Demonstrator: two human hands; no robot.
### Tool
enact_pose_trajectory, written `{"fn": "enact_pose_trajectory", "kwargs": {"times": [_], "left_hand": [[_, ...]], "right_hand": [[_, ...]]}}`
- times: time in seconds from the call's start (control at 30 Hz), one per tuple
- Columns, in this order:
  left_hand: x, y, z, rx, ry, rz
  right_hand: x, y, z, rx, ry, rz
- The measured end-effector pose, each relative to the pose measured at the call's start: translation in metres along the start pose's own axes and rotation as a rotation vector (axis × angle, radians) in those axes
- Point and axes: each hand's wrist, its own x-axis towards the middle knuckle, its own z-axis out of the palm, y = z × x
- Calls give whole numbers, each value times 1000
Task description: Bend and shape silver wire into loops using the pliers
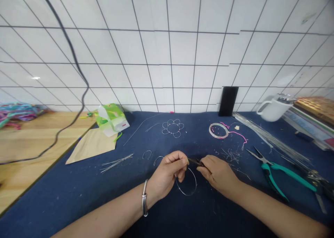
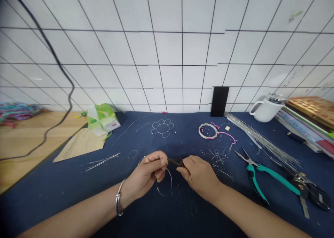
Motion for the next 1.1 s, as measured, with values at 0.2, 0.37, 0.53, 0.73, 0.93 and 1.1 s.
{"fn": "enact_pose_trajectory", "kwargs": {"times": [0.2, 0.37, 0.53, 0.73, 0.93, 1.1], "left_hand": [[-1, 2, -1, 26, -14, 21], [1, 3, 0, 86, -37, 16], [2, 4, 2, 63, -22, -4], [1, 4, 4, 2, -8, -6], [1, 2, 4, 9, 1, -4], [1, 0, 4, 7, 3, -20]], "right_hand": [[-1, 0, -1, 10, 25, -25], [-1, 0, -3, -5, 50, 13], [-1, 0, -2, -35, 53, 27], [0, 1, -2, -23, 55, 60], [0, 1, -1, -40, 77, 30], [0, 1, -1, -59, 83, 3]]}}
